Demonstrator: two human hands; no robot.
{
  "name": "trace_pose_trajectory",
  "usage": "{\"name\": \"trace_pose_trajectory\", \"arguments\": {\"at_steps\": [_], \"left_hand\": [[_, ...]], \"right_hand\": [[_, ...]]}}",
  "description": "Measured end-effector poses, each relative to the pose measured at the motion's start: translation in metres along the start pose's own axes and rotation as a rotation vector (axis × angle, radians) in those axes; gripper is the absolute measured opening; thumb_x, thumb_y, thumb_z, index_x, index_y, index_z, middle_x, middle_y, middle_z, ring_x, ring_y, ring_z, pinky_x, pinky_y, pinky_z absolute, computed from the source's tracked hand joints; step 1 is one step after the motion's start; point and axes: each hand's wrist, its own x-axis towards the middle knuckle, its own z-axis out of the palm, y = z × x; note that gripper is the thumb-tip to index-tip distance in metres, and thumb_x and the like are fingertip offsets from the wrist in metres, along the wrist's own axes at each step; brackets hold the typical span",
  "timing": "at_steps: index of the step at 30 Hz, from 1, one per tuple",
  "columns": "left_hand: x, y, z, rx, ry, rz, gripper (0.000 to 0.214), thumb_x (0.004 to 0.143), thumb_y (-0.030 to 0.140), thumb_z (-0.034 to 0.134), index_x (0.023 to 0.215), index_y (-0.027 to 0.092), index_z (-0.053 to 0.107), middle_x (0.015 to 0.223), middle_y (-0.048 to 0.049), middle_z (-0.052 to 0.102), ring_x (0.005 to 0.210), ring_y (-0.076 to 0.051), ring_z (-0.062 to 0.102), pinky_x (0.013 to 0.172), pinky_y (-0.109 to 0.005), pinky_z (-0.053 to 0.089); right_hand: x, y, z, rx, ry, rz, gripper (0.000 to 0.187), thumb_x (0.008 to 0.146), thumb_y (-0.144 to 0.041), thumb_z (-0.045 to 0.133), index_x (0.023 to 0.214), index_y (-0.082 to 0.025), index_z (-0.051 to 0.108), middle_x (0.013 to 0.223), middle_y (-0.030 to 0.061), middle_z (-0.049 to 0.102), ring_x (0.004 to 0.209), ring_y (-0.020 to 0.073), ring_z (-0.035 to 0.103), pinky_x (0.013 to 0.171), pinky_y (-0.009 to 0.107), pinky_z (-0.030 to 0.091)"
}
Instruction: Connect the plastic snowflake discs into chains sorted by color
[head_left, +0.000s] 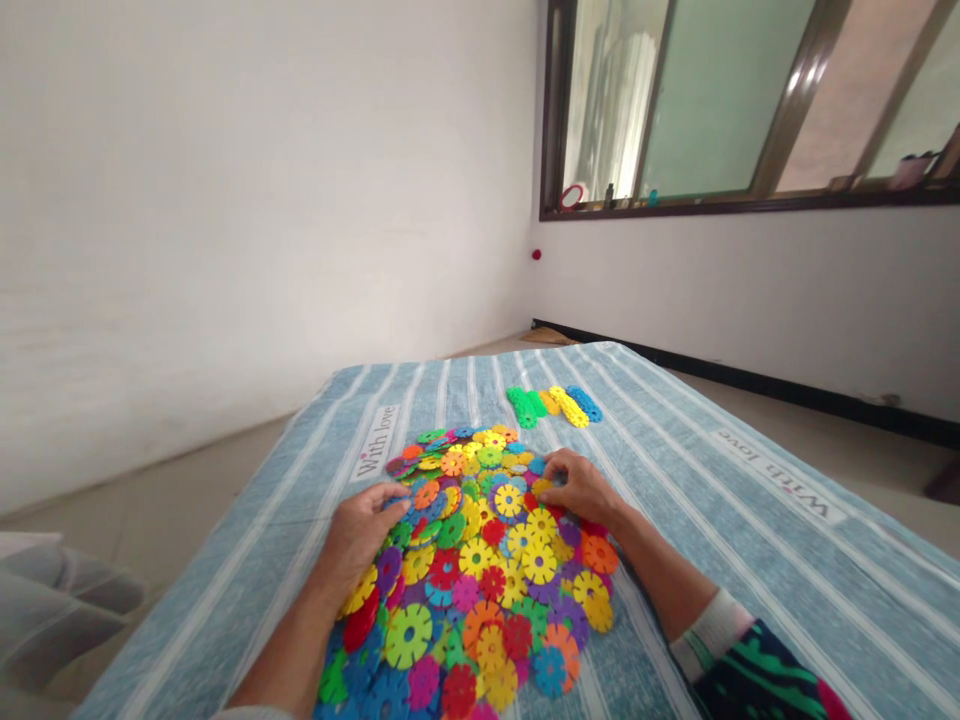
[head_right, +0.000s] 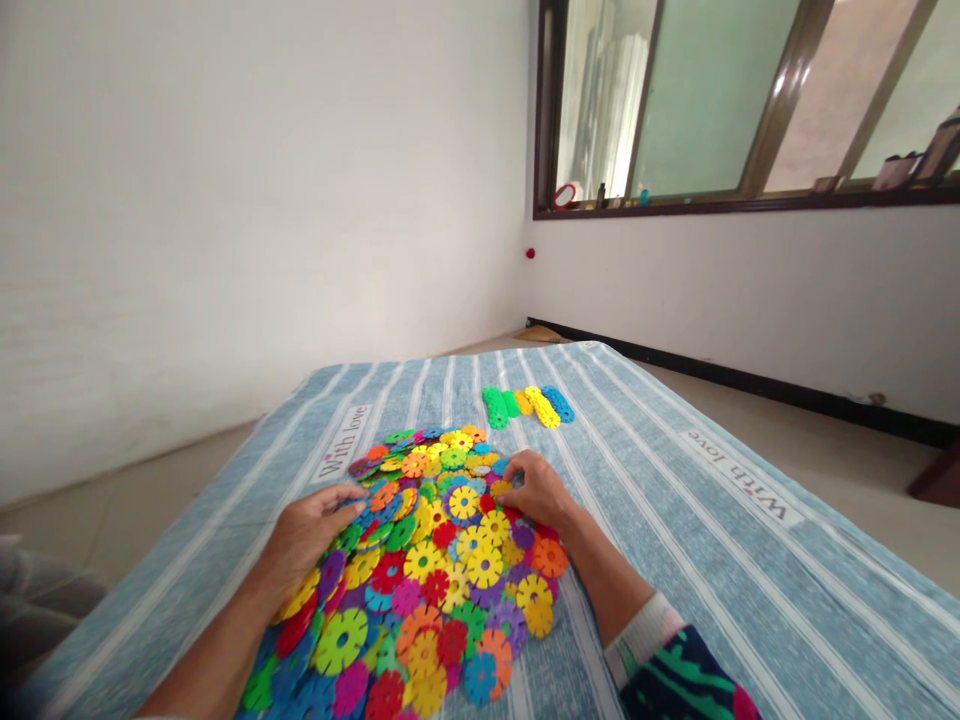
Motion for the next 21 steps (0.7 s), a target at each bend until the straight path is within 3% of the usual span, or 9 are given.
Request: {"name": "trace_pose_trajectory", "arguments": {"at_steps": [7,10,14,21], "left_hand": [[-0.002,0.004,-0.001,0.027,0.0,0.013,0.029,0.056,0.04,0.069,0.076,0.02,0.073,0.069,0.0004,0.074,0.067,-0.021,0.068,0.063,-0.027,0.054],[0.001,0.0,-0.002,0.003,-0.011,-0.001,0.03,0.056,0.04,0.069,0.077,0.02,0.073,0.069,0.0,0.074,0.067,-0.022,0.069,0.063,-0.027,0.054],[0.006,-0.005,-0.001,-0.013,-0.016,-0.01,0.03,0.054,0.041,0.07,0.077,0.021,0.072,0.073,-0.0004,0.076,0.069,-0.022,0.07,0.064,-0.027,0.054],[0.005,-0.001,-0.002,-0.033,-0.022,-0.023,0.028,0.053,0.038,0.07,0.075,0.021,0.071,0.071,0.0003,0.076,0.068,-0.023,0.07,0.065,-0.028,0.055]], "right_hand": [[0.004,0.005,-0.016,0.092,0.018,0.05,0.012,0.066,-0.025,0.073,0.066,-0.017,0.063,0.11,0.0082,0.067,0.1,0.0221,0.063,0.082,0.03,0.048],[0.006,0.003,-0.031,-0.174,0.04,0.138,0.01,0.066,-0.023,0.072,0.07,-0.017,0.066,0.101,0.0072,0.069,0.095,0.0216,0.064,0.078,0.028,0.046],[0.004,-0.005,-0.042,-0.57,-0.039,0.298,0.014,0.07,-0.025,0.066,0.081,-0.018,0.071,0.093,0.0086,0.072,0.09,0.0241,0.066,0.067,0.027,0.042],[0.002,-0.017,-0.041,-0.698,-0.079,0.333,0.025,0.076,-0.033,0.06,0.094,-0.023,0.074,0.098,0.0097,0.073,0.093,0.0251,0.067,0.062,0.027,0.039]]}}
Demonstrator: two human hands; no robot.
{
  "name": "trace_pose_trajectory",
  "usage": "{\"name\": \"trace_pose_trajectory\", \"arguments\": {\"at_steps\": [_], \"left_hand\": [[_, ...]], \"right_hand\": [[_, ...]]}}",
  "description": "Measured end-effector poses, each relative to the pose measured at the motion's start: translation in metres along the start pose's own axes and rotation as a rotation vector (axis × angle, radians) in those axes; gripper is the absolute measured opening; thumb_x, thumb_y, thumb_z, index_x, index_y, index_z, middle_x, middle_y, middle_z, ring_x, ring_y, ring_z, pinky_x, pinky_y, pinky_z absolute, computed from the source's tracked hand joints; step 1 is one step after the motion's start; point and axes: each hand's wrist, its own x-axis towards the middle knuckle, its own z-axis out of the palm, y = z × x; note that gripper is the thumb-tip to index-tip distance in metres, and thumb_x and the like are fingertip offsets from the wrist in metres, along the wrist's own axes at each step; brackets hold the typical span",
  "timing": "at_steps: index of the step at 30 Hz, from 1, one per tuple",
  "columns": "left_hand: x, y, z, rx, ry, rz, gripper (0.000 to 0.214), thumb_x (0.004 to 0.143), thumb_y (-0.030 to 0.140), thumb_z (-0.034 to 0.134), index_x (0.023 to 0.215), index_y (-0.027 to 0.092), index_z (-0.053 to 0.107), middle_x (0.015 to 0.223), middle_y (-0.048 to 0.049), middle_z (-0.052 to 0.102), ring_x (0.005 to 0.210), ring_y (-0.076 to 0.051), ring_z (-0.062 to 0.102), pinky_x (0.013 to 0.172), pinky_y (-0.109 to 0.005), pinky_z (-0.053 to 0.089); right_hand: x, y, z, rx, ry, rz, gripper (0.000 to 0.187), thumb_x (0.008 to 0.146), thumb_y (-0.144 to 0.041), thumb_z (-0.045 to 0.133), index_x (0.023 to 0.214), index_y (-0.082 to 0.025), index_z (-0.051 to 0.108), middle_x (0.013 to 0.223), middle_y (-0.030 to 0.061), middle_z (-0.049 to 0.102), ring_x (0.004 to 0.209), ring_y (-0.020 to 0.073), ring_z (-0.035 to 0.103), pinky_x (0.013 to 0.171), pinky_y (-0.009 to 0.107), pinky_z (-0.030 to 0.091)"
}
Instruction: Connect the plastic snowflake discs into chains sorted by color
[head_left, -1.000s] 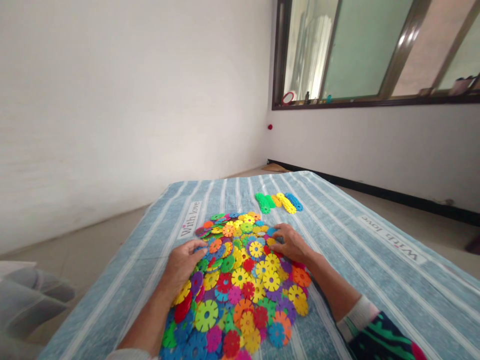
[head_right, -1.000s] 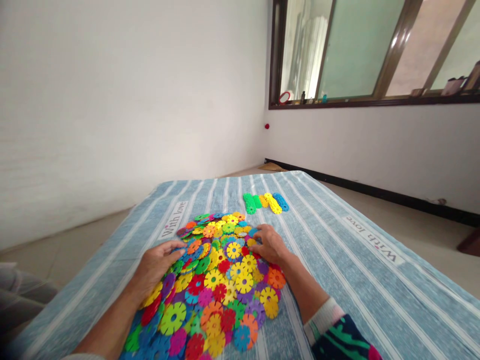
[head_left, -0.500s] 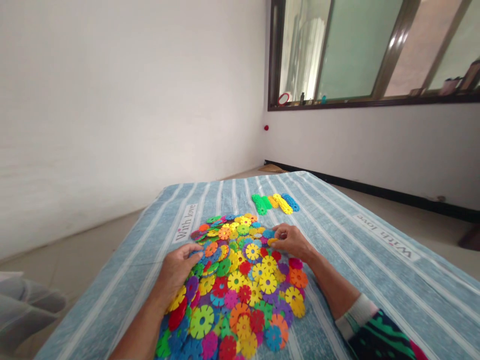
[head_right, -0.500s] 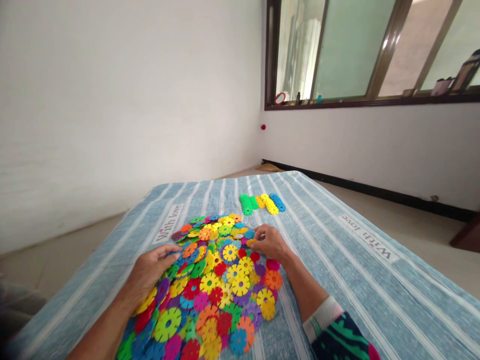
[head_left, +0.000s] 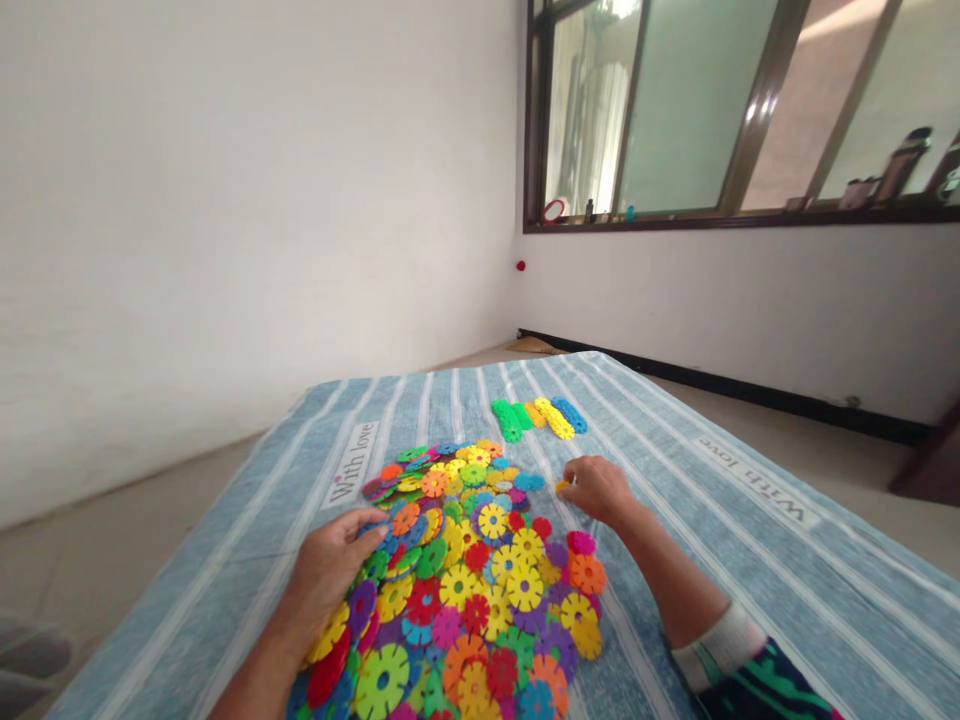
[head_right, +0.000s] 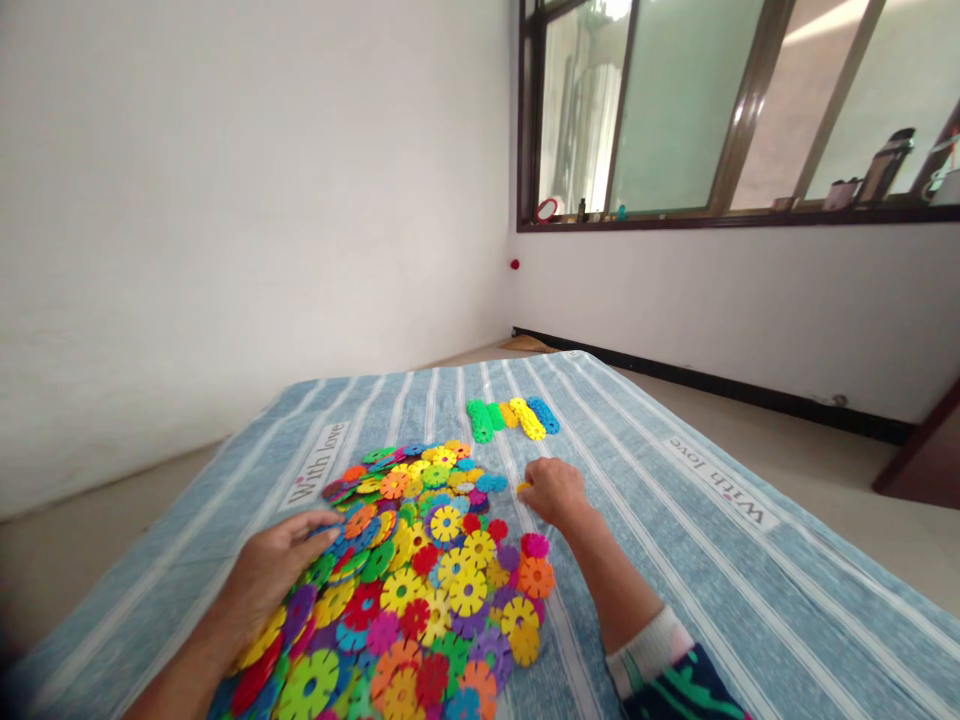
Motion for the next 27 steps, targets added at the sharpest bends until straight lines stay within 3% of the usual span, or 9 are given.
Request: {"name": "trace_pose_trajectory", "arguments": {"at_steps": [10,20,27], "left_hand": [[0.002,-0.004,0.001,-0.02,-0.002,-0.027,0.031,0.052,0.04,0.07,0.075,0.021,0.071,0.071,-0.0003,0.075,0.067,-0.023,0.07,0.063,-0.028,0.055],[0.003,-0.006,-0.002,-0.012,-0.04,-0.088,0.036,0.05,0.045,0.07,0.077,0.022,0.072,0.071,-0.0004,0.076,0.068,-0.025,0.07,0.063,-0.03,0.057],[0.018,-0.04,-0.001,-0.035,-0.047,-0.11,0.045,0.05,0.053,0.071,0.082,0.023,0.073,0.073,-0.0024,0.076,0.066,-0.026,0.071,0.054,-0.03,0.056]], "right_hand": [[0.009,0.003,0.001,0.077,-0.031,-0.069,0.021,0.078,-0.027,0.059,0.089,-0.024,0.077,0.09,0.0055,0.075,0.084,0.0197,0.068,0.061,0.024,0.039],[0.103,-0.002,-0.018,-0.158,0.026,-0.178,0.025,0.086,-0.03,0.058,0.103,-0.024,0.075,0.107,0.0085,0.073,0.101,0.0241,0.066,0.078,0.029,0.046],[0.143,-0.008,-0.018,-0.238,-0.032,-0.203,0.025,0.082,-0.024,0.061,0.102,-0.021,0.076,0.107,0.0115,0.072,0.1,0.0252,0.066,0.077,0.028,0.048]]}}
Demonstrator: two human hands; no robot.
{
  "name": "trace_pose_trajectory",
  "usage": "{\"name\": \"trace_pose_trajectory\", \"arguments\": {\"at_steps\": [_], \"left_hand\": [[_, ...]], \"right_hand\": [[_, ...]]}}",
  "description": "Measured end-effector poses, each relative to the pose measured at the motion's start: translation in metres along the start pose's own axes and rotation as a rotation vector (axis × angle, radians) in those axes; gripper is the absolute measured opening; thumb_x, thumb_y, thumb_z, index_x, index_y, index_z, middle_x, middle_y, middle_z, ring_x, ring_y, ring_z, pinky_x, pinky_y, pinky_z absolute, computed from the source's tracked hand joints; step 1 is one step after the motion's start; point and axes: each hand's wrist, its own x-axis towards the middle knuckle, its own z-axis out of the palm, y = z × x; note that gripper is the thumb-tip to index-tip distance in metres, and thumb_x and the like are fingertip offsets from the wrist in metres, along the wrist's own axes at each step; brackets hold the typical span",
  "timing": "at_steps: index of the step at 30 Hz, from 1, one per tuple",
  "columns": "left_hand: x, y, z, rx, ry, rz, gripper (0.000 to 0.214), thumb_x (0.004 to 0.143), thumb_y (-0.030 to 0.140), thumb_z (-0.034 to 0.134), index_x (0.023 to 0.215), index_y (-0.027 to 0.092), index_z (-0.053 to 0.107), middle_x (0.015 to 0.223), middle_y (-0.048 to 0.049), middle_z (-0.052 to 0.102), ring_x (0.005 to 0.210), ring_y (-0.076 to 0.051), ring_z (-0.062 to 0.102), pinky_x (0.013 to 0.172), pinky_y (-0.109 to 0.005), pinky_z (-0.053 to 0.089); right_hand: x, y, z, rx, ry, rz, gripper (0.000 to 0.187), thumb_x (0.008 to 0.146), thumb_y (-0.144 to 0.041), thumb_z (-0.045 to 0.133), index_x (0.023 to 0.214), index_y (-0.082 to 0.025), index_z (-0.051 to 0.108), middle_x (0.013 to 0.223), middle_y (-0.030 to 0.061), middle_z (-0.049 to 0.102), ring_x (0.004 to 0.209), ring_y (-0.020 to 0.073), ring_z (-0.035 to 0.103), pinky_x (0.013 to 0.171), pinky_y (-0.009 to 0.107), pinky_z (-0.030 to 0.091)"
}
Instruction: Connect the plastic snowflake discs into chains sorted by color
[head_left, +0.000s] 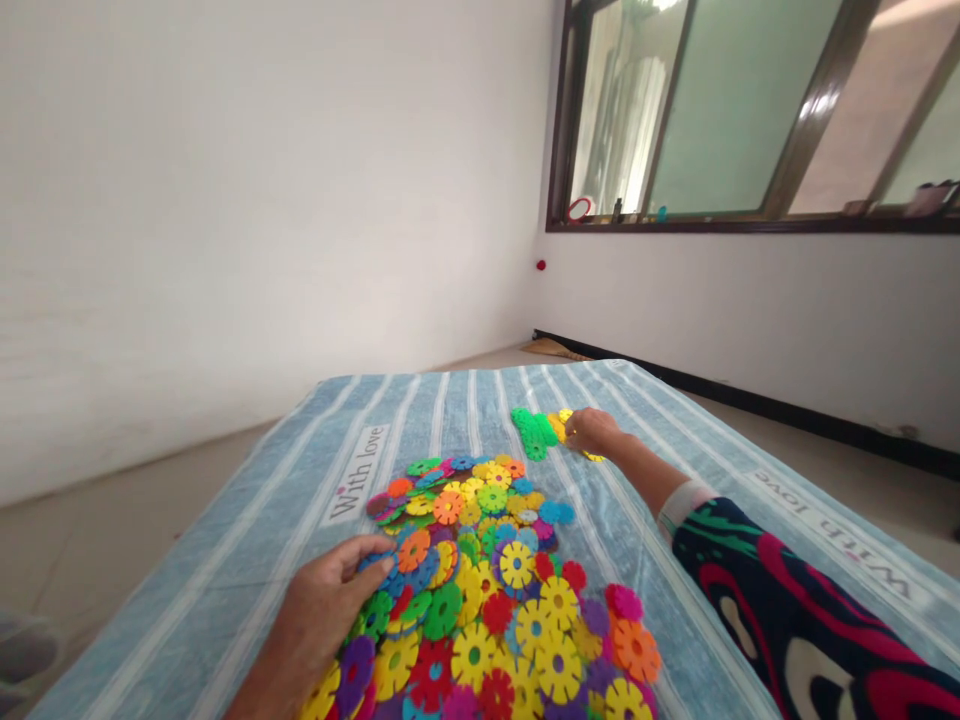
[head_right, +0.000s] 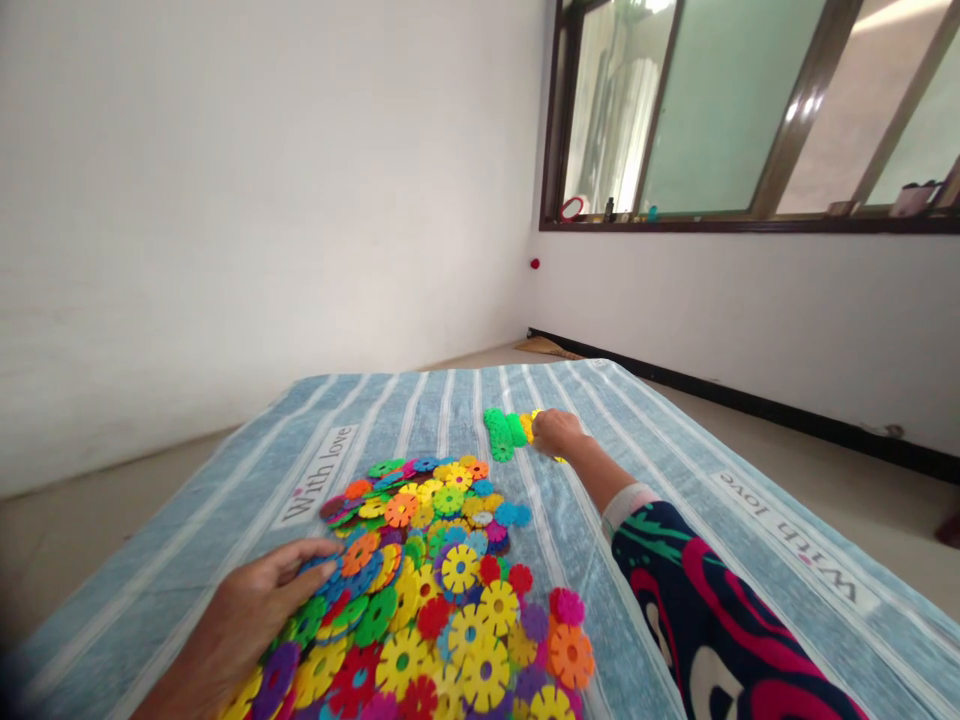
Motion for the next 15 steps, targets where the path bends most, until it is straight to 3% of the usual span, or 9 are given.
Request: {"name": "trace_pose_trajectory", "arguments": {"at_steps": [5,12,15], "left_hand": [[0.004,-0.009,0.0,-0.017,0.003,-0.014,0.048,0.05,0.055,0.072,0.086,0.023,0.074,0.076,-0.0023,0.077,0.068,-0.026,0.071,0.057,-0.031,0.057],[-0.012,0.01,0.003,-0.016,0.013,-0.018,0.044,0.055,0.052,0.071,0.089,0.023,0.072,0.077,-0.0015,0.077,0.069,-0.025,0.071,0.062,-0.032,0.058],[-0.012,0.014,0.004,-0.025,0.026,-0.038,0.045,0.05,0.051,0.072,0.084,0.023,0.071,0.074,-0.0016,0.076,0.067,-0.026,0.071,0.06,-0.031,0.058]], "right_hand": [[0.012,0.002,0.002,-0.026,-0.028,-0.013,0.027,0.077,-0.025,0.067,0.103,-0.021,0.075,0.106,0.0109,0.073,0.1,0.0249,0.067,0.076,0.026,0.048],[0.018,0.004,0.005,-0.04,-0.012,0.002,0.037,0.074,-0.024,0.069,0.111,-0.022,0.072,0.111,0.0104,0.071,0.103,0.0248,0.065,0.079,0.027,0.048],[0.016,0.007,0.006,-0.03,0.006,0.025,0.038,0.076,-0.02,0.066,0.114,-0.023,0.07,0.114,0.0097,0.069,0.105,0.024,0.064,0.08,0.027,0.047]]}}
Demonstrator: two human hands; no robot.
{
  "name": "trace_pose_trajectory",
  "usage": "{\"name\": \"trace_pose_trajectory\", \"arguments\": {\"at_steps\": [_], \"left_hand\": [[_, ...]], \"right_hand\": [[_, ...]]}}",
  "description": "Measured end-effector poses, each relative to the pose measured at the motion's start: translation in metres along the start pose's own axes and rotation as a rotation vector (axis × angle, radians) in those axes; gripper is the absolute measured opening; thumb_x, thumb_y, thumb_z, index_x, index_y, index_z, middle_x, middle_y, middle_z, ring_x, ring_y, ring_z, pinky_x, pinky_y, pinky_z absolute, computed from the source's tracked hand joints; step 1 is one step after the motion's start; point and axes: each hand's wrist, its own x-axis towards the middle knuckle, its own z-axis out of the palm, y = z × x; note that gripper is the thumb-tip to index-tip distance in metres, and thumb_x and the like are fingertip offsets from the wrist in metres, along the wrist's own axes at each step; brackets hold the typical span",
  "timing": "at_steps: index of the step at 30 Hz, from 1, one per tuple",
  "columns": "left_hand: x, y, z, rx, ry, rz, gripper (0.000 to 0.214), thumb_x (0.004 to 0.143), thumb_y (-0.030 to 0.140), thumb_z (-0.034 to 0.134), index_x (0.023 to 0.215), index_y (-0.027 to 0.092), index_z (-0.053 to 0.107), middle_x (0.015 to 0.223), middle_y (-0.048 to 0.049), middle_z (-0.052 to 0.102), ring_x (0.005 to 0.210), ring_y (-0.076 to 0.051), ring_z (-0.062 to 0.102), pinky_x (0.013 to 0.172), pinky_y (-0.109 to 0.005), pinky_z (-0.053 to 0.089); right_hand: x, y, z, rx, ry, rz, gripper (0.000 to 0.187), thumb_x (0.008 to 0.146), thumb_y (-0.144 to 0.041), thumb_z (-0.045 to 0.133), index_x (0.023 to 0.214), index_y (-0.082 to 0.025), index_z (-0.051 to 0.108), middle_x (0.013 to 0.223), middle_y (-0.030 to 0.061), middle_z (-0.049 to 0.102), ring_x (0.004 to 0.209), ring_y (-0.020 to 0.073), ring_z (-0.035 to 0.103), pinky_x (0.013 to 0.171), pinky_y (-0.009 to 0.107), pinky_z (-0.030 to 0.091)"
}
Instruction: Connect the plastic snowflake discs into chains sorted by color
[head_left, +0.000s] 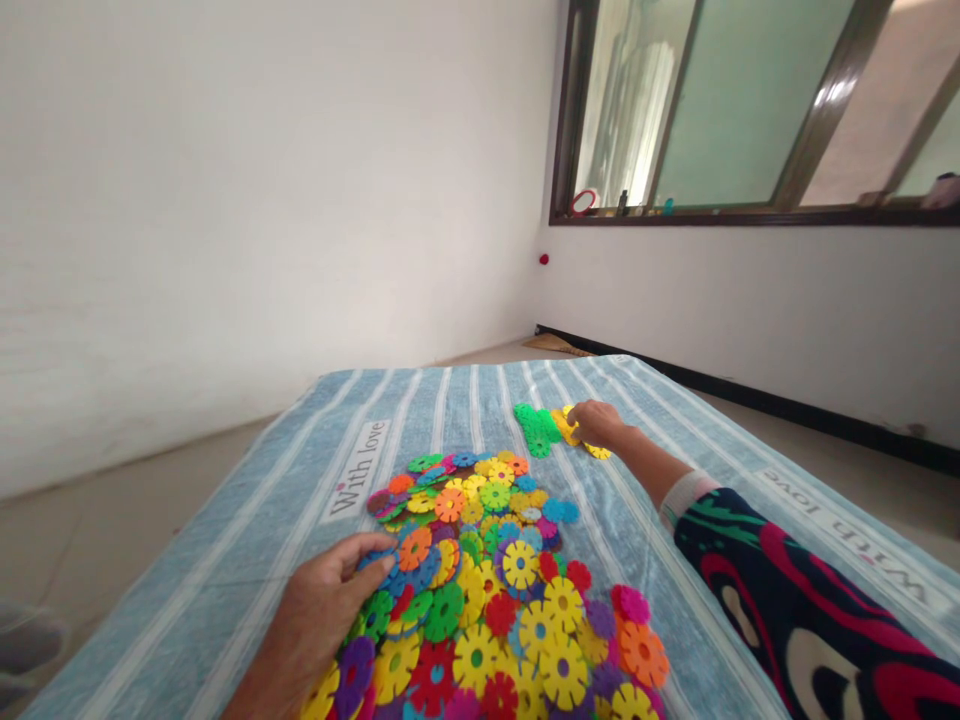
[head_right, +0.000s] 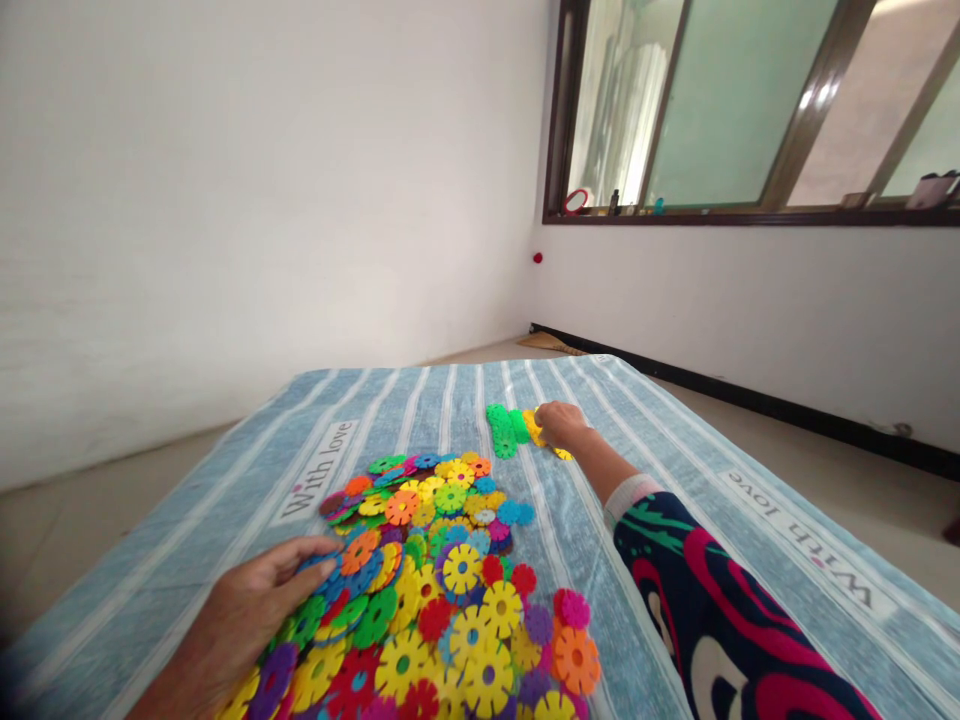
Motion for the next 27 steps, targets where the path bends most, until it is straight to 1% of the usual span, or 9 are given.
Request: {"name": "trace_pose_trajectory", "arguments": {"at_steps": [2,4,7,10,12,16,19,23,27], "left_hand": [[0.001,0.001,0.0,0.0,-0.01,-0.017,0.045,0.047,0.051,0.072,0.082,0.022,0.071,0.072,-0.0014,0.076,0.066,-0.026,0.071,0.059,-0.031,0.058],[0.001,0.003,-0.001,0.007,-0.021,-0.021,0.045,0.048,0.051,0.071,0.083,0.023,0.071,0.071,-0.001,0.076,0.066,-0.025,0.071,0.058,-0.03,0.057],[-0.003,0.01,-0.001,0.025,-0.019,-0.002,0.042,0.049,0.049,0.071,0.081,0.022,0.071,0.072,-0.0007,0.076,0.067,-0.025,0.071,0.061,-0.03,0.057],[-0.008,0.017,0.001,0.03,-0.001,0.014,0.038,0.051,0.045,0.07,0.08,0.022,0.071,0.071,0.0001,0.076,0.068,-0.024,0.07,0.063,-0.029,0.056],[-0.01,0.018,0.002,0.022,0.002,0.012,0.036,0.053,0.044,0.069,0.081,0.021,0.071,0.07,0.0004,0.075,0.066,-0.023,0.07,0.062,-0.029,0.056],[-0.011,0.018,0.003,0.025,-0.002,0.041,0.037,0.054,0.042,0.07,0.084,0.021,0.072,0.071,0.0002,0.075,0.066,-0.023,0.069,0.061,-0.029,0.055],[-0.012,0.019,0.004,0.038,0.011,0.076,0.034,0.054,0.041,0.07,0.081,0.02,0.072,0.069,0.0005,0.074,0.065,-0.021,0.068,0.061,-0.028,0.054],[-0.013,0.021,0.005,0.01,0.01,0.121,0.03,0.055,0.039,0.071,0.079,0.02,0.072,0.07,0.0004,0.074,0.065,-0.021,0.067,0.061,-0.028,0.053],[-0.012,0.021,0.006,0.03,0.035,0.166,0.027,0.053,0.036,0.072,0.075,0.02,0.073,0.067,0.0005,0.073,0.064,-0.021,0.066,0.06,-0.027,0.052]], "right_hand": [[-0.004,0.002,-0.001,0.01,0.016,0.012,0.037,0.079,-0.019,0.063,0.115,-0.023,0.07,0.115,0.0099,0.069,0.105,0.0241,0.064,0.082,0.028,0.047],[-0.01,0.002,-0.005,0.022,0.035,0.021,0.035,0.082,-0.021,0.061,0.116,-0.023,0.069,0.115,0.0105,0.069,0.105,0.0245,0.064,0.082,0.029,0.046],[-0.027,-0.001,-0.01,0.037,0.06,0.02,0.031,0.085,-0.025,0.06,0.114,-0.023,0.07,0.112,0.0104,0.07,0.103,0.025,0.064,0.081,0.03,0.046],[-0.057,-0.008,-0.01,0.063,0.08,-0.017,0.027,0.088,-0.03,0.056,0.11,-0.024,0.071,0.109,0.0081,0.072,0.102,0.0239,0.065,0.079,0.029,0.044],[-0.082,-0.015,-0.006,0.112,0.107,-0.069,0.025,0.09,-0.032,0.053,0.105,-0.025,0.072,0.101,0.0065,0.074,0.098,0.0227,0.066,0.075,0.028,0.043],[-0.137,-0.028,0.007,0.248,0.129,-0.133,0.022,0.09,-0.032,0.054,0.095,-0.022,0.073,0.081,0.0052,0.074,0.08,0.0199,0.068,0.065,0.026,0.038],[-0.173,-0.035,0.013,0.38,0.138,-0.151,0.02,0.088,-0.031,0.055,0.088,-0.021,0.073,0.071,0.003,0.071,0.067,0.0155,0.064,0.06,0.024,0.034],[-0.204,-0.037,0.015,0.548,0.143,-0.166,0.02,0.086,-0.027,0.055,0.079,-0.019,0.072,0.063,0.0002,0.066,0.058,0.0112,0.057,0.057,0.023,0.032],[-0.219,-0.037,0.021,0.661,0.111,-0.175,0.021,0.083,-0.027,0.056,0.073,-0.017,0.071,0.061,-0.0005,0.063,0.057,0.0104,0.054,0.056,0.022,0.031]]}}
